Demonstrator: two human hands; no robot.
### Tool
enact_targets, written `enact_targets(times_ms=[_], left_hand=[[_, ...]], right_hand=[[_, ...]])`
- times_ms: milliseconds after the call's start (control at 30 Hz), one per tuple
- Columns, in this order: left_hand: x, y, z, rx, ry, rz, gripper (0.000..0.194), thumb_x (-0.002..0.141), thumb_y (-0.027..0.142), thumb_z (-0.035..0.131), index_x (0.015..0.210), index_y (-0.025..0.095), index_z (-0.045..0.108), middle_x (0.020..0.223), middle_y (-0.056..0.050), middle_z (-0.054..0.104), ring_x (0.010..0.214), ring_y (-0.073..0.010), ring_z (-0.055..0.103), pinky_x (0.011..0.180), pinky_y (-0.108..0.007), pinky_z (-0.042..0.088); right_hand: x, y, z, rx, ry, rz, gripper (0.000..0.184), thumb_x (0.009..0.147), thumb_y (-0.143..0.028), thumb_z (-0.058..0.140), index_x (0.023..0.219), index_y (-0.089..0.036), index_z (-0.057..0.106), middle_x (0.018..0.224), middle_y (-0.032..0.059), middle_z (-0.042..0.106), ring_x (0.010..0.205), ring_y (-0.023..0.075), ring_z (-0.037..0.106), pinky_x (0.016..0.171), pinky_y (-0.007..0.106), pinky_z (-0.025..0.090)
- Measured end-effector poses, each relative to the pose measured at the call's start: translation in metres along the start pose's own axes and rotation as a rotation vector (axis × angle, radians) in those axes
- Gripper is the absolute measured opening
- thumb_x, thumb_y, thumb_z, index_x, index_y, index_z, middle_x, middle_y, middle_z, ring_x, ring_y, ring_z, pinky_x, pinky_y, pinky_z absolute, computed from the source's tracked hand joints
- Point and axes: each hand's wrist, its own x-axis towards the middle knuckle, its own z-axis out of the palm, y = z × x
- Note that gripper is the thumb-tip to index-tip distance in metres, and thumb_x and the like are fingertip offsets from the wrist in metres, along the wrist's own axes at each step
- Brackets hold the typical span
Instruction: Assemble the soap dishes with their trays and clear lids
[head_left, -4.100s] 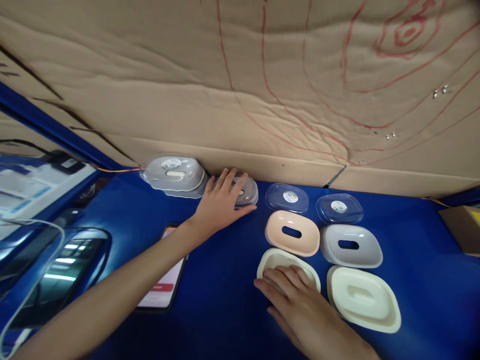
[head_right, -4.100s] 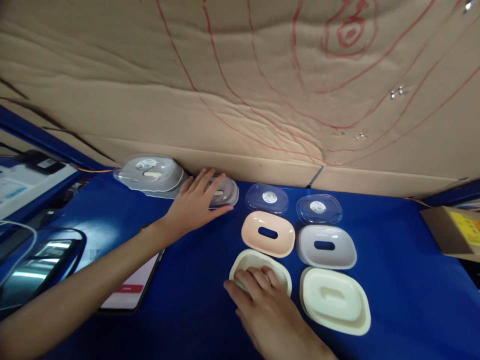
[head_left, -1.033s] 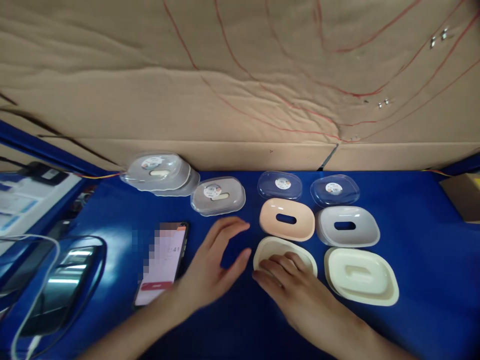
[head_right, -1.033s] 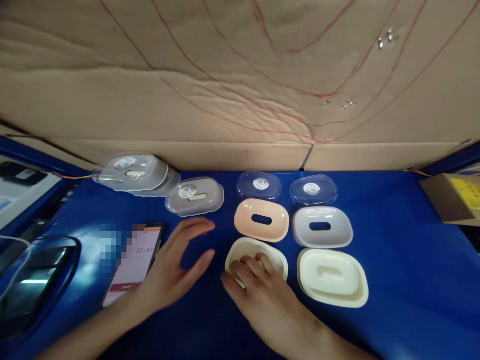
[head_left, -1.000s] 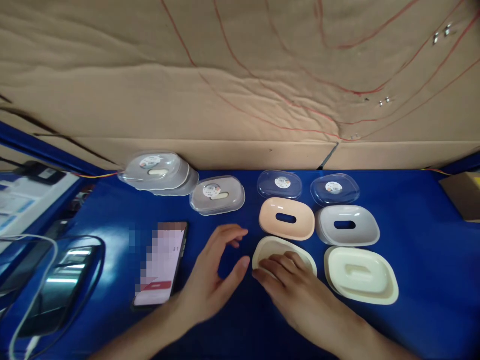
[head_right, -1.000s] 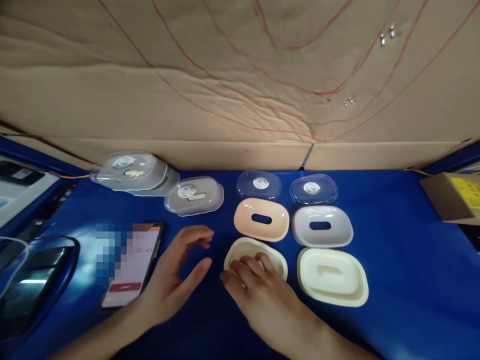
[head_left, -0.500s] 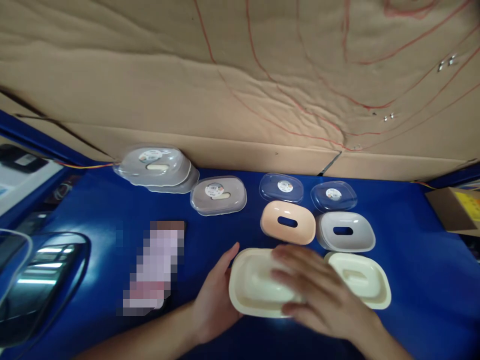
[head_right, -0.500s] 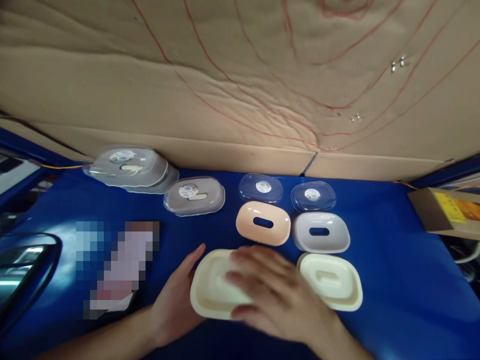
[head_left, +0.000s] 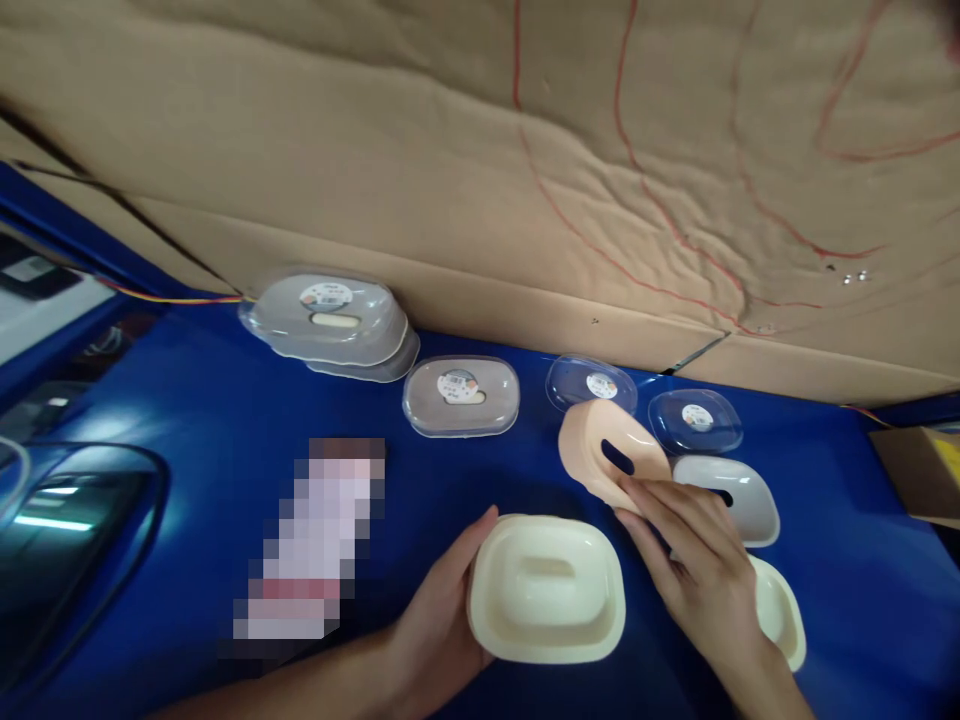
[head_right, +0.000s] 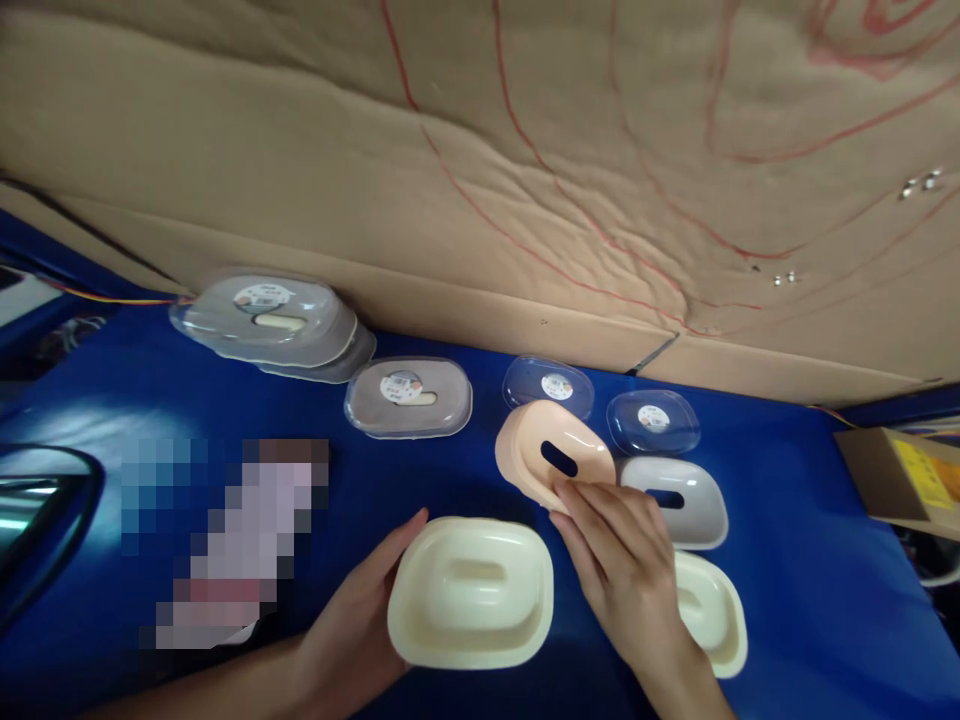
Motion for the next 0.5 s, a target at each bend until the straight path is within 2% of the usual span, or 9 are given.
enact_targets(times_ms=[67,167,367,500], left_hand=[[0.002,0.001,0.000,-0.005,-0.011,0.019,0.060,0.104,0.061,0.051,0.135,0.016,0.074,0.126,-0.010,0.082,0.132,-0.0335,0.068,0.110,-0.041,0.050],[0.003,0.004,0.001,-0.028,-0.041,0.051,0.061,0.104,0.062,0.050,0.138,0.016,0.073,0.129,-0.010,0.081,0.138,-0.0331,0.064,0.116,-0.041,0.045],[0.002,0.011,0.004,-0.026,-0.088,0.093,0.067,0.102,0.066,0.048,0.138,0.016,0.072,0.131,-0.013,0.079,0.142,-0.0346,0.060,0.121,-0.044,0.039],[0.002,0.014,0.005,-0.008,-0.118,0.101,0.072,0.102,0.070,0.045,0.139,0.015,0.072,0.132,-0.015,0.079,0.142,-0.0358,0.059,0.122,-0.047,0.037]], right_hand=[[-0.002,-0.006,-0.005,0.055,0.039,-0.019,0.052,0.094,-0.003,0.074,0.143,-0.020,0.066,0.117,0.0109,0.077,0.106,0.0263,0.070,0.093,0.043,0.052],[-0.006,-0.015,-0.007,0.127,0.009,-0.065,0.053,0.094,-0.001,0.072,0.143,-0.017,0.066,0.118,0.0114,0.076,0.106,0.0263,0.069,0.095,0.045,0.050],[-0.008,-0.030,-0.001,0.175,-0.148,-0.153,0.041,0.100,-0.004,0.063,0.138,-0.018,0.068,0.117,0.0068,0.080,0.106,0.0234,0.070,0.102,0.045,0.044],[-0.003,-0.038,-0.001,0.201,-0.170,-0.165,0.033,0.104,-0.005,0.058,0.129,-0.020,0.073,0.113,0.0034,0.081,0.103,0.0202,0.071,0.104,0.042,0.041]])
